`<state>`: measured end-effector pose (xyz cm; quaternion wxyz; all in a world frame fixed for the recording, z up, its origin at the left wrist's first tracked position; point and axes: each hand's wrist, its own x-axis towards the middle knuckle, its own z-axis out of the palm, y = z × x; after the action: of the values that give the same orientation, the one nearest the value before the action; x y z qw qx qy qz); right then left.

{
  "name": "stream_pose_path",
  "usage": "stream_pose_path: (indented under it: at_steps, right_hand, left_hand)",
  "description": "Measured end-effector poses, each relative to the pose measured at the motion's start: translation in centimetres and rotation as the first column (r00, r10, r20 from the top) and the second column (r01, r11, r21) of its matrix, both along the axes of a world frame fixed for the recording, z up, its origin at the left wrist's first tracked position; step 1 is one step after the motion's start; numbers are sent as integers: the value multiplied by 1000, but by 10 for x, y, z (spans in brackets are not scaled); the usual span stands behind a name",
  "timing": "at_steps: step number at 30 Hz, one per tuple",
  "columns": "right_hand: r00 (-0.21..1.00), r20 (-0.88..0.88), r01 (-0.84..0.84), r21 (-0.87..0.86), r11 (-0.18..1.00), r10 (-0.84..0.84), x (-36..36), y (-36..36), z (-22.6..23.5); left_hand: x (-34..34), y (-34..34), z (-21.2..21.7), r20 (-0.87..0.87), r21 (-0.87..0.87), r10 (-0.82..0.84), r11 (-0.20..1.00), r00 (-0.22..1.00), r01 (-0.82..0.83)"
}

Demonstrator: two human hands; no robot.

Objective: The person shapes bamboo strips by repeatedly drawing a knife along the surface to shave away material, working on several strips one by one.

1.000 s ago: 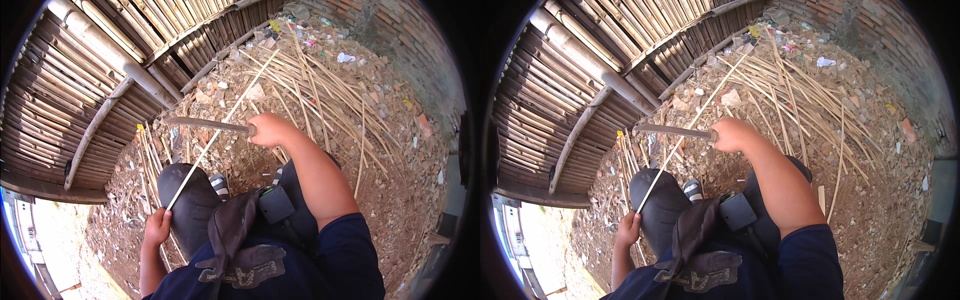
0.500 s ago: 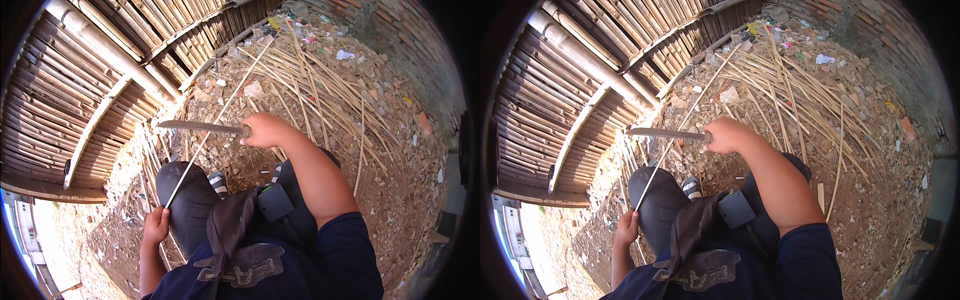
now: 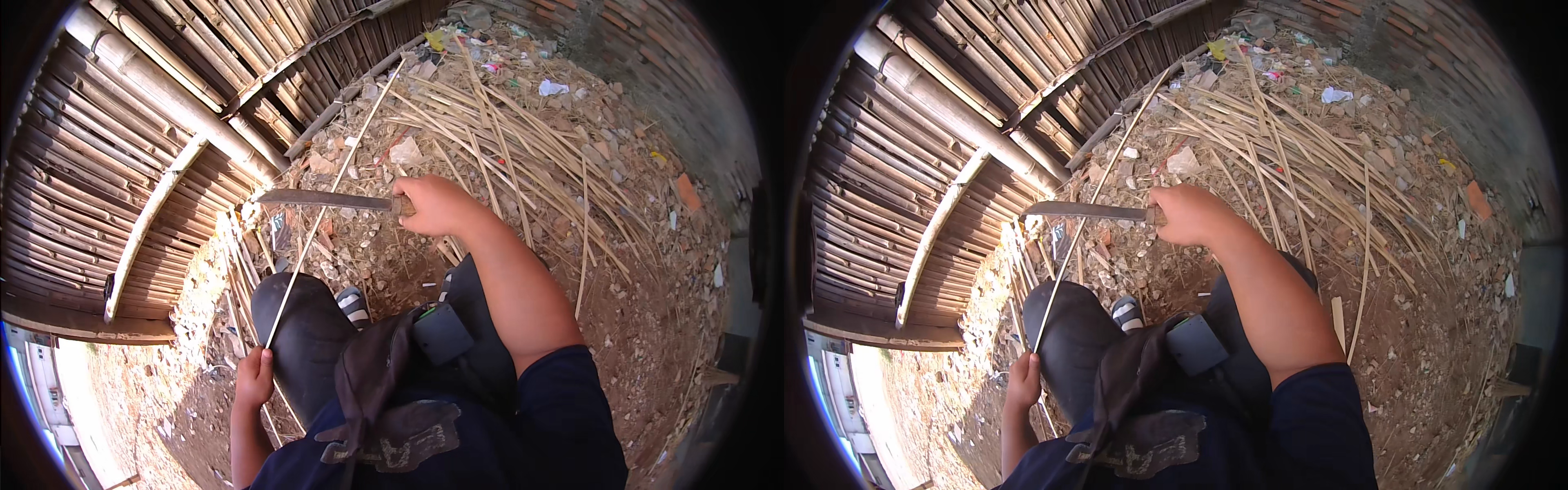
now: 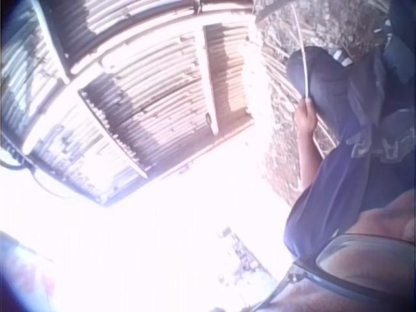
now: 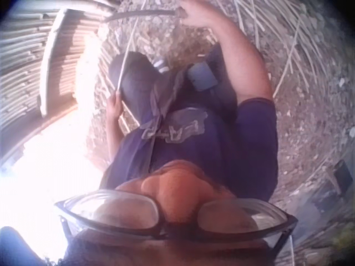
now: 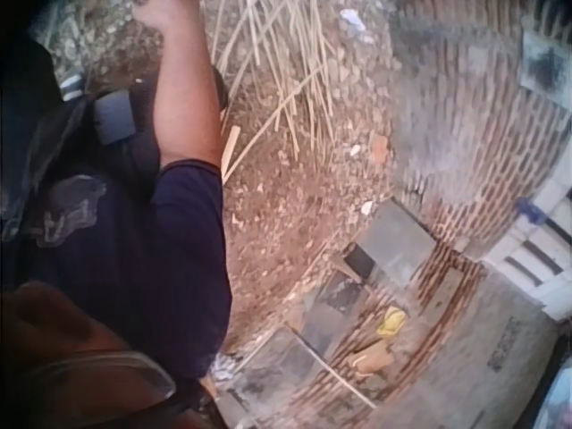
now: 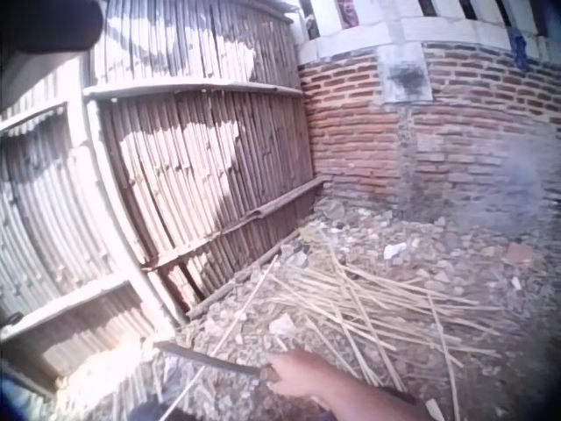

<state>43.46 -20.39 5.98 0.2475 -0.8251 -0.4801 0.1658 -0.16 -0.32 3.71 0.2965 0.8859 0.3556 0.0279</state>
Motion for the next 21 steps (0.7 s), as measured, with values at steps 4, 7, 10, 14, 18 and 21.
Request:
stream_pose_path:
  at_steps: [4, 7, 10, 14, 18, 21]
  right_hand:
    - [994, 105, -38, 5, 999, 38, 1, -2, -6]
    - [987, 152, -41, -8, 999, 42, -4, -3, 1]
    - [991, 130, -36, -24, 999, 39, -13, -3, 9]
    - [987, 160, -13, -42, 999, 20, -24, 4, 7]
    - [983, 180, -37, -28, 999, 42, -30, 3, 7]
    - [979, 192, -68, 3, 998, 66, -31, -1, 10]
  left_hand:
    - [-5, -1, 2, -32, 38, -13, 999, 999, 15]
    - [-7, -3, 9, -94, 58, 12, 998, 995, -6]
    - [-6, -9, 17, -124, 88, 19, 996, 992, -8]
    - [-7, -17, 19, -140, 160, 53, 987, 989, -31]
    - [-3, -28, 25, -157, 184, 78, 982, 984, -48]
    - [-10, -25, 14, -124, 216, 60, 976, 990, -33]
